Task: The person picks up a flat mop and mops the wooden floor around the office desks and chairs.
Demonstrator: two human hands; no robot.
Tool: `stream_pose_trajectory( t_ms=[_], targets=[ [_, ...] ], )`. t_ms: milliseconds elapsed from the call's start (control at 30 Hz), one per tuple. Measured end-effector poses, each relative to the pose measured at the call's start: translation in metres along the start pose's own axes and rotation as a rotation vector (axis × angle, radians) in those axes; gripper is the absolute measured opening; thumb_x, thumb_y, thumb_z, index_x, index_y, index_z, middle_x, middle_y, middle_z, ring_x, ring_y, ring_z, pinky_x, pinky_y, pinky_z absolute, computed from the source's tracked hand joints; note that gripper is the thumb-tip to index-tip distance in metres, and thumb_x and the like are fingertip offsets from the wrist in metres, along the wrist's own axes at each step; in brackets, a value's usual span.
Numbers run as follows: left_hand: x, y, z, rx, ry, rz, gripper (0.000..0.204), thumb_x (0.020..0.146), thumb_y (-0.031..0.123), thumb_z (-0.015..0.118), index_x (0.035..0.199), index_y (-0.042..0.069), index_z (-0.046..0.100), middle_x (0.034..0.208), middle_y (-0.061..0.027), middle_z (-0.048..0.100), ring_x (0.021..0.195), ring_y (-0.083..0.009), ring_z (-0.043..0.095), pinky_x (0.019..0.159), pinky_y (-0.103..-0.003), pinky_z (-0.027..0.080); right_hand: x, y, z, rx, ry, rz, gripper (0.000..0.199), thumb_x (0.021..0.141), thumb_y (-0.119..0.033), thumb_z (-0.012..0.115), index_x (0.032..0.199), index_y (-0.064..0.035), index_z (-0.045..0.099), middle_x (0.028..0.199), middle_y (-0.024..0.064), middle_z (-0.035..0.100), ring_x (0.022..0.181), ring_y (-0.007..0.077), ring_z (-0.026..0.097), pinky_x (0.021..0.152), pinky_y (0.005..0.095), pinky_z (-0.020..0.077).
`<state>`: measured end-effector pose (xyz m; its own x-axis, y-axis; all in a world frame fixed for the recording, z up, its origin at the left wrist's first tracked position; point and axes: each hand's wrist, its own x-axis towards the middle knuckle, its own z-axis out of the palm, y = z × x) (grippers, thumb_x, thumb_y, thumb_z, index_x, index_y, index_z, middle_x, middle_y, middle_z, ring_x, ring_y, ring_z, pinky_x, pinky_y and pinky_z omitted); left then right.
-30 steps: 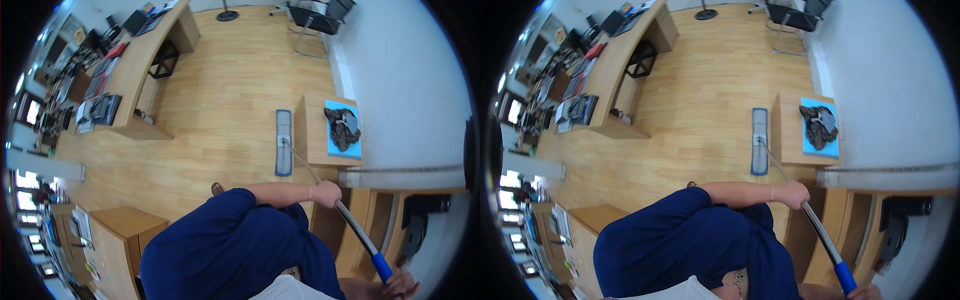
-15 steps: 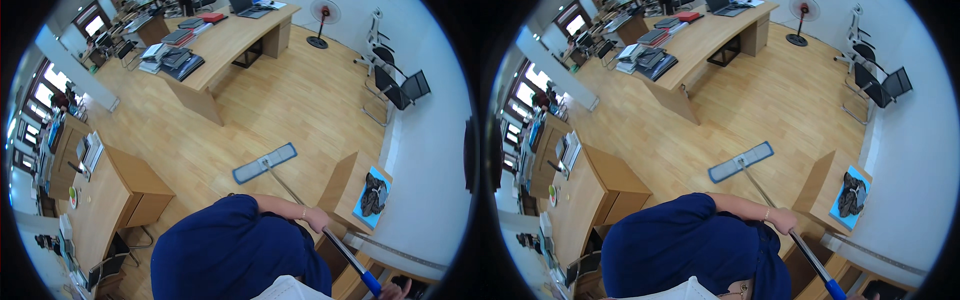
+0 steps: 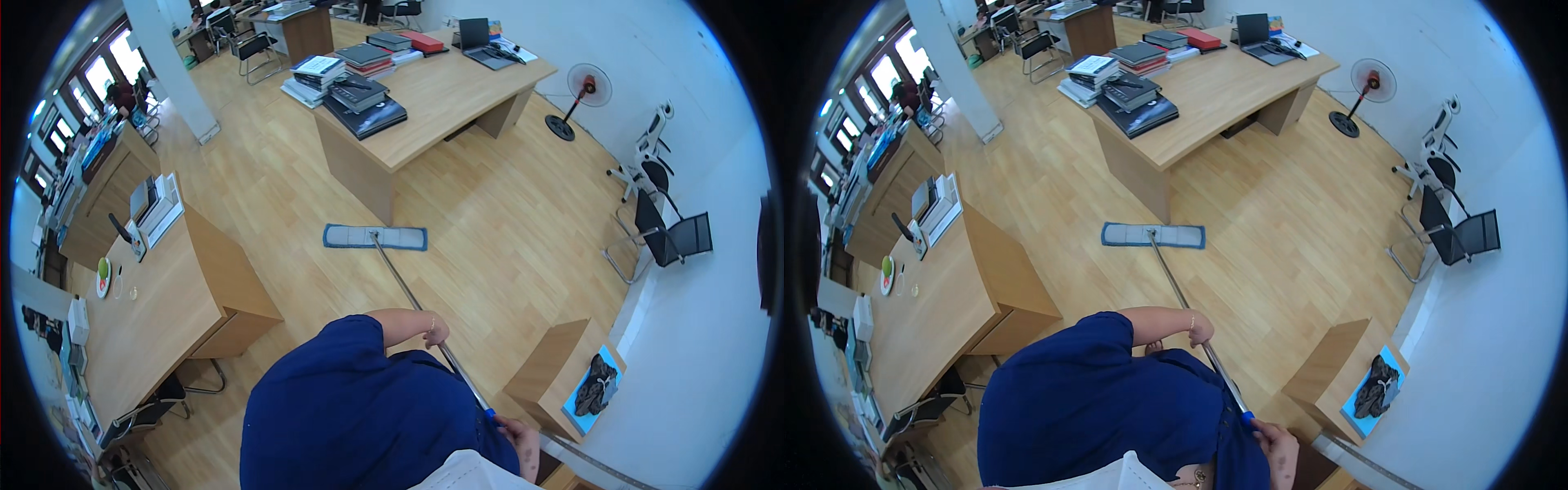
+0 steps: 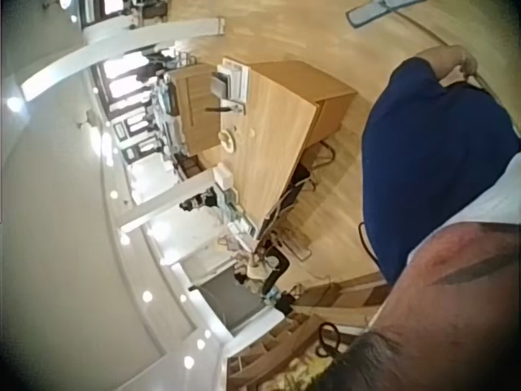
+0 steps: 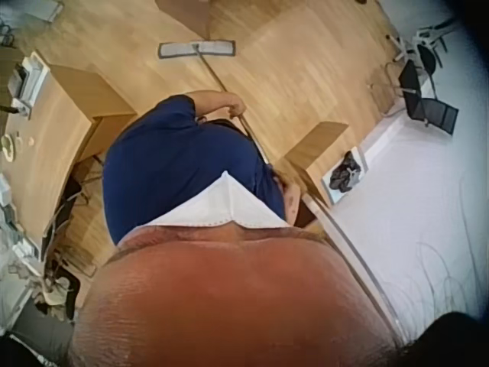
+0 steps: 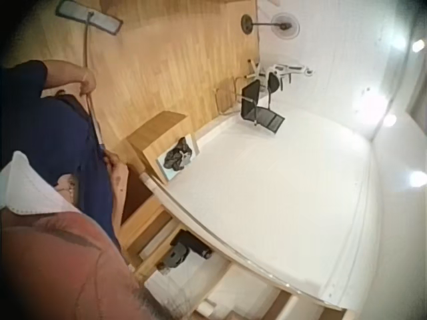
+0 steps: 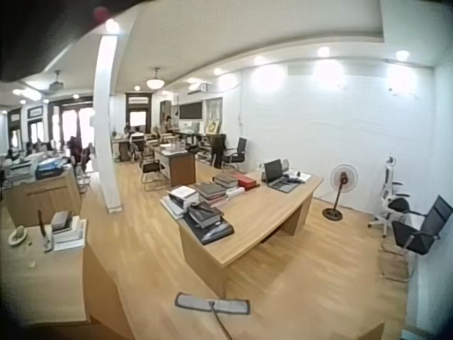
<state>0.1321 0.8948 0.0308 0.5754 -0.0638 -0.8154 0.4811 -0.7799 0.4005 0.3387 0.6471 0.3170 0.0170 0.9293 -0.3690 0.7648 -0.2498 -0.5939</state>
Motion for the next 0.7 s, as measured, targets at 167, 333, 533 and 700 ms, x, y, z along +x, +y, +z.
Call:
stream_pose_trajectory(
  t_ms=[167, 333, 533, 700],
  targets=[
    [-0.049, 0.004, -0.012, -0.13, 0.355, -0.062, 0.032, 0.07, 0.022, 0.072, 0.1, 0.013, 0.07, 0.093, -0.0137, 0.068, 0.088, -0.0251, 0.063, 0.074, -0.041, 0.05, 0.024, -0.011, -0.012, 0.356, -0.021, 0.293, 0.037, 0.081, -0.007, 0.065, 0.117, 0.0014, 0.059, 0.099, 0.0079, 0.068, 0.085, 0.0136, 0.062, 0.077, 0.0268, 0.0495],
    [-0.024, 0.014, -0.017, -0.089, 0.227, -0.01, 0.028, 0.068, 0.017, 0.071, 0.095, 0.01, 0.071, 0.089, -0.0129, 0.068, 0.084, -0.027, 0.065, 0.07, -0.04, 0.05, 0.021, 0.005, -0.039, 0.554, -0.364, 0.412, 0.036, 0.088, -0.009, 0.054, 0.123, 0.0006, 0.055, 0.083, 0.005, 0.061, 0.07, 0.0126, 0.053, 0.063, 0.0223, 0.0435],
    [-0.026, 0.013, 0.005, -0.259, 0.336, -0.092, 0.022, 0.064, 0.015, 0.069, 0.085, 0.009, 0.071, 0.083, -0.0116, 0.068, 0.081, -0.0264, 0.065, 0.064, -0.04, 0.05, 0.039, 0.013, -0.039, 0.607, -0.521, 0.497, 0.048, 0.088, -0.024, 0.06, 0.132, -0.0116, 0.048, 0.055, 0.0022, 0.049, 0.041, 0.0136, 0.043, 0.043, 0.0249, 0.0404],
    [-0.023, -0.029, 0.022, -0.306, 0.558, -0.302, 0.019, 0.064, 0.017, 0.069, 0.081, 0.008, 0.071, 0.078, -0.0108, 0.067, 0.08, -0.0274, 0.065, 0.061, -0.04, 0.05, 0.094, 0.086, 0.013, 0.977, -0.595, 0.646, 0.069, 0.087, -0.024, 0.062, 0.145, -0.0223, 0.025, 0.054, 0.0034, 0.049, 0.04, 0.016, 0.042, 0.046, 0.0297, 0.0464]
  ],
)
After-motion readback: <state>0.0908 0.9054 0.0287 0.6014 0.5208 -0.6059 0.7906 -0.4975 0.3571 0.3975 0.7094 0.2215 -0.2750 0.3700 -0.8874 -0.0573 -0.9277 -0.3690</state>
